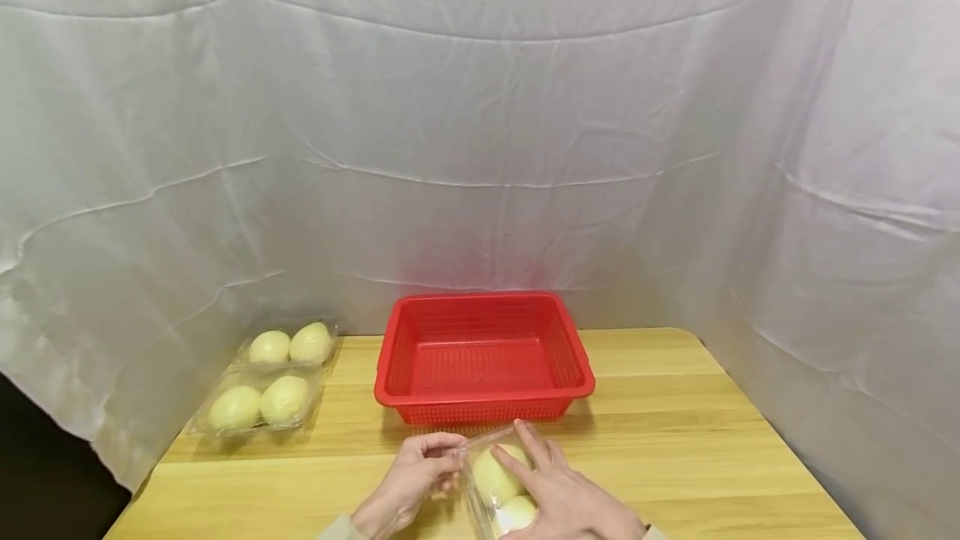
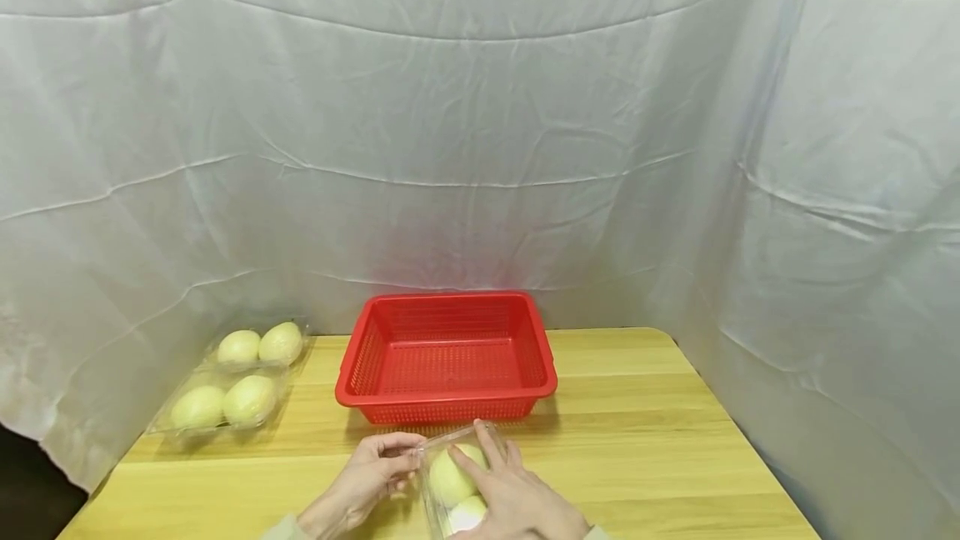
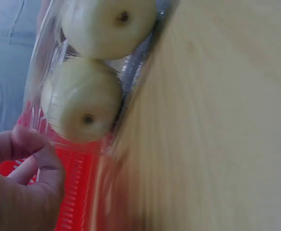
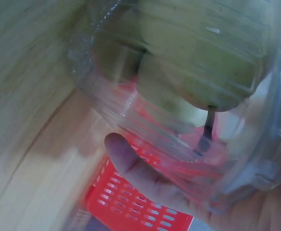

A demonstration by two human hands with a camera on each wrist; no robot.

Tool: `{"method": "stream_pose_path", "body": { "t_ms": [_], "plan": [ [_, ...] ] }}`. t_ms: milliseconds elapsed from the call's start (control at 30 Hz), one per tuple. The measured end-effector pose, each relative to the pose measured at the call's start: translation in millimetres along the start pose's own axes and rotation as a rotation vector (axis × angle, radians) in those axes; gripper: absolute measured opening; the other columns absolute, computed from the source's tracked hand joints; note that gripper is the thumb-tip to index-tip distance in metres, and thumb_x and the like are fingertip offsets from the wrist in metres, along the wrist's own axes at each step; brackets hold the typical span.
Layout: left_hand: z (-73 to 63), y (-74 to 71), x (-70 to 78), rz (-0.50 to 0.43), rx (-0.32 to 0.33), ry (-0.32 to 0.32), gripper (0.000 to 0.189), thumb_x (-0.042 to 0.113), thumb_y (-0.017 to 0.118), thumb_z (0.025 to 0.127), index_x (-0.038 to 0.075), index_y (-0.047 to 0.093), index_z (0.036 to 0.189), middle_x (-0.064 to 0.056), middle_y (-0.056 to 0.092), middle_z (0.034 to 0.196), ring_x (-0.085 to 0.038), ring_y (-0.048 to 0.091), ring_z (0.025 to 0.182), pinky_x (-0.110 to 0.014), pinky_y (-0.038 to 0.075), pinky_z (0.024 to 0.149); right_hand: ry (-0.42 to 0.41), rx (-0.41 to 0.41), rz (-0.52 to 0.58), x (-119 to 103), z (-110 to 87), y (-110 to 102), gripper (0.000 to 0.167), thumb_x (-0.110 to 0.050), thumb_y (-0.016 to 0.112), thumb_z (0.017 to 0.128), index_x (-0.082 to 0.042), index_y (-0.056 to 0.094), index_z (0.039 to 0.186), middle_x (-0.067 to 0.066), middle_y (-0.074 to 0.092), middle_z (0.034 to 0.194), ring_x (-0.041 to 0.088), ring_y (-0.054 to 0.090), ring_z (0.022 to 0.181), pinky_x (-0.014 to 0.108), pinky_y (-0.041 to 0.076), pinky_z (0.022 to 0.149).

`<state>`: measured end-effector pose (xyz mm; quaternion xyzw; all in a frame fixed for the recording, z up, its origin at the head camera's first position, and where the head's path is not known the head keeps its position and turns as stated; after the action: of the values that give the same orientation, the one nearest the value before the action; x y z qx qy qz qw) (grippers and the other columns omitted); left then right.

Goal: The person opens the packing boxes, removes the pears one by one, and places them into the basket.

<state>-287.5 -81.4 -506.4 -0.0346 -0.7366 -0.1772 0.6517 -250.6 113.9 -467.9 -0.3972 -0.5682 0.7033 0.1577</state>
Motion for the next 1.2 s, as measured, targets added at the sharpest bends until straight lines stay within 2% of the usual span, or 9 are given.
{"method": "stream_pose_path", "body": {
  "t_ms": [133,300,333,433,567,867,1200],
  "plan": [
    [-0.4,-1.5,-1.3,-0.033,-0.072,-0.039,0.040,0.000,0.065,0.087,-0.010,0.057,0.126,0.000,0.064,0.088,-0.006,0.058,0.069,-0.016,0.048,0.057,0.011,-0.006,0.002,-1,1.2,1,0.098,-0.069,0.065,0.078,-0.024,0.026,0.156,0.028,0.005,0.161,0.059,0.023,0.138,0.073,0.039,0.093],
    [2.8,-5.4,-5.7,-0.033,-0.101,-0.067,0.041,0.001,0.065,0.087,-0.007,0.059,0.126,0.002,0.066,0.085,-0.004,0.057,0.067,-0.014,0.045,0.053,-0.039,0.019,-0.046,-4,2.9,-1,0.097,-0.066,0.067,0.078,-0.019,0.030,0.155,0.030,0.011,0.159,0.051,0.020,0.144,0.069,0.042,0.094],
    [3.6,-5.7,-6.2,-0.031,-0.098,-0.066,0.041,0.002,0.065,0.086,-0.006,0.060,0.126,0.003,0.066,0.083,-0.004,0.057,0.066,-0.014,0.045,0.052,-0.041,0.024,-0.054,-4,2.8,-1,0.096,-0.066,0.067,0.078,-0.020,0.031,0.155,0.030,0.012,0.159,0.051,0.020,0.144,0.068,0.045,0.090],
    [5.0,-6.0,-7.1,-0.037,-0.085,-0.069,0.040,0.003,0.067,0.085,-0.005,0.062,0.124,0.003,0.066,0.081,-0.003,0.056,0.064,-0.014,0.045,0.051,-0.043,0.032,-0.054,-4,2.8,-1,0.096,-0.068,0.066,0.078,-0.021,0.031,0.155,0.029,0.012,0.159,0.050,0.020,0.144,0.067,0.044,0.093],
    [4.7,-5.0,-7.7,-0.060,-0.070,-0.075,0.037,-0.001,0.064,0.084,-0.004,0.063,0.120,0.004,0.064,0.081,-0.003,0.055,0.064,-0.014,0.045,0.051,-0.055,0.042,-0.064,-4,3.2,-1,0.097,-0.071,0.063,0.078,-0.020,0.032,0.154,0.030,0.012,0.159,0.049,0.020,0.144,0.069,0.030,0.105],
    [2.9,-2.7,-10.6,-0.089,-0.001,-0.076,0.041,-0.001,0.065,0.082,-0.004,0.063,0.123,0.003,0.063,0.076,-0.003,0.055,0.062,-0.014,0.048,0.052,-0.032,0.037,-0.064,-5,2.3,-1,0.099,-0.070,0.065,0.077,-0.018,0.032,0.154,0.031,0.012,0.158,0.053,0.025,0.141,0.070,0.031,0.104],
    [5.1,-3.0,-12.3,-0.146,0.094,-0.055,0.035,-0.005,0.064,0.082,-0.006,0.067,0.117,0.000,0.063,0.076,-0.005,0.059,0.064,-0.019,0.055,0.059,0.001,0.036,-0.080,-4,4.0,0,0.101,-0.076,0.061,0.076,-0.021,0.030,0.155,0.028,0.010,0.160,0.045,0.022,0.145,0.067,0.029,0.108]
  ]
}}
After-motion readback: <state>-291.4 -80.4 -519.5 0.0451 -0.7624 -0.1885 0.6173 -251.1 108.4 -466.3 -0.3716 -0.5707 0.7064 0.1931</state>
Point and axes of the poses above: each hand's wrist, its own z-axis towards the middle knuckle, its own y-axis out of the palm, x = y × z, the point moved 6 cm from there along z, towards the middle knuckle
